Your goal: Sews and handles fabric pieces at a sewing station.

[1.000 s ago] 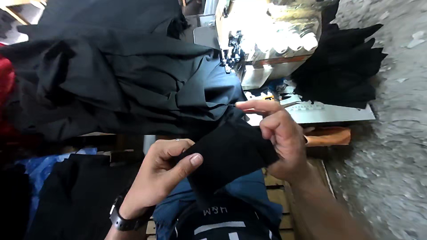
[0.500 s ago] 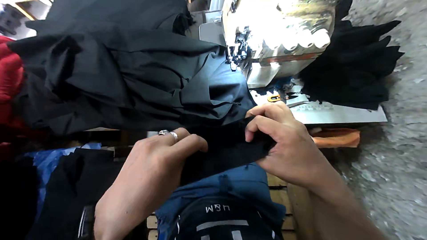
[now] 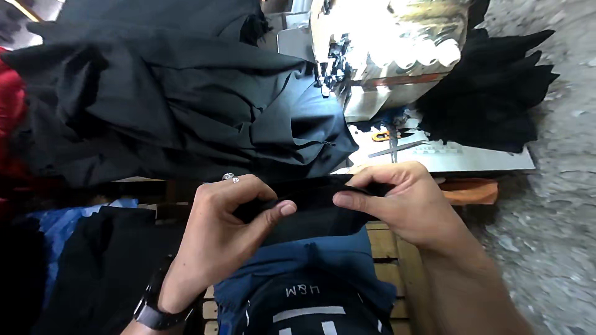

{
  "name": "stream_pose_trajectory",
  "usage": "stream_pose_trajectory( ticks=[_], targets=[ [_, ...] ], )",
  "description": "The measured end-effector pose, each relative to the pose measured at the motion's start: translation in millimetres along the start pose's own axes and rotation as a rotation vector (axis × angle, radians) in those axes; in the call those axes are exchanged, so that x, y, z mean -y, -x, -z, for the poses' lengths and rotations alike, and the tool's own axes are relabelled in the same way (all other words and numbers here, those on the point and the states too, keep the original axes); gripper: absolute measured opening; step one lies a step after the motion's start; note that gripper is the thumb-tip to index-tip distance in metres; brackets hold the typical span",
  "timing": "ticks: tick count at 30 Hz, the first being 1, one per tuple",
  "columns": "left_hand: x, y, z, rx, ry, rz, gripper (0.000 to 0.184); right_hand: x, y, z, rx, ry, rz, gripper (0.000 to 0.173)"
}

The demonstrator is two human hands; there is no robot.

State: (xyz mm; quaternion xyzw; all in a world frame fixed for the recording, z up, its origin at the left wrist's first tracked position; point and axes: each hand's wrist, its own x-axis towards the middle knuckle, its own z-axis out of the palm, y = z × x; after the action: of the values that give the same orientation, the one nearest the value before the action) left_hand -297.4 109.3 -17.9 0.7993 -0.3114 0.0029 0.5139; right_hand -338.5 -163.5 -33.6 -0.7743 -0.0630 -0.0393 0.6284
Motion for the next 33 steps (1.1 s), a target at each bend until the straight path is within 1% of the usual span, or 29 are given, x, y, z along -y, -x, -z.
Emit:
stream_pose_trajectory(
  ticks=[5,8,10,11,13,14,15,17,18,19,20,21,23,25,28,29,31,33],
  targets=[
    [-1.3,-1.7,-1.7,-0.054,0.012,0.006,0.018,-4.2,-0.3,-6.1,-0.030,-0.150,-0.034,0.011],
    [-1.9,-2.3,-7.0,-0.106,0.008,-0.006,0.017,-3.9,0.5,-11.4,-0.089,-0.190,-0.022,0.013],
    [-2.8,-4.0,-13.7,-0.156,0.019,-0.021,0.012,-3.5,1.7,-13.7,-0.140,-0.193,-0.006,0.019],
    [-2.9,-5.7,-17.4,-0.181,0.024,-0.034,0.012,-3.5,2.3,-14.6,-0.174,-0.193,0.004,0.021],
    [-0.1,-9.5,-25.2,-0.227,-0.027,-0.058,0.027,-5.7,3.6,-15.7,-0.250,-0.182,0.018,0.030],
    [2.7,-12.0,-29.6,-0.252,-0.074,-0.068,0.031,-6.5,3.9,-14.7,-0.265,-0.160,0.009,0.036],
    [6.0,-15.0,-34.4,-0.282,-0.124,-0.075,0.028,-6.9,3.4,-12.4,-0.258,-0.139,-0.018,0.042],
    [11.9,-21.3,-44.7,-0.323,-0.150,-0.073,0.012,-9.9,1.6,-6.9,-0.230,-0.111,-0.075,0.054],
    [13.4,-24.4,-49.2,-0.316,-0.118,-0.063,0.009,-12.4,0.7,-4.1,-0.211,-0.099,-0.089,0.054],
    [13.8,-27.2,-53.5,-0.297,-0.064,-0.048,0.007,-14.8,-0.2,-1.8,-0.197,-0.105,-0.090,0.043],
    [13.4,-29.5,-58.2,-0.285,-0.007,-0.023,0.007,-17.2,-1.0,-0.1,-0.191,-0.106,-0.088,0.026],
    [12.6,-31.5,-63.3,-0.285,0.039,0.014,0.006,-19.6,-1.6,1.3,-0.188,-0.113,-0.090,0.016],
    [10.6,-35.1,-69.8,-0.283,0.116,0.066,0.007,-24.0,-3.3,3.7,-0.188,-0.148,-0.093,0.009],
    [10.2,-39.5,-69.9,-0.274,0.152,0.075,0.008,-28.1,-4.8,8.2,-0.158,-0.208,-0.104,0.008],
    [10.8,-46.8,-65.7,-0.258,0.134,0.086,0.011,-31.8,-6.0,23.3,-0.014,-0.258,-0.158,0.011],
    [11.0,-48.5,-64.4,-0.255,0.120,0.096,0.013,-31.1,-5.0,27.6,0.015,-0.240,-0.178,0.015],
    [11.5,-52.6,-62.4,-0.252,0.109,0.125,0.014,-27.9,-1.7,32.9,0.029,-0.227,-0.189,0.028],
    [12.8,-55.7,-62.8,-0.251,0.112,0.162,0.014,-27.2,1.4,35.3,0.044,-0.251,-0.116,0.034]
  ],
)
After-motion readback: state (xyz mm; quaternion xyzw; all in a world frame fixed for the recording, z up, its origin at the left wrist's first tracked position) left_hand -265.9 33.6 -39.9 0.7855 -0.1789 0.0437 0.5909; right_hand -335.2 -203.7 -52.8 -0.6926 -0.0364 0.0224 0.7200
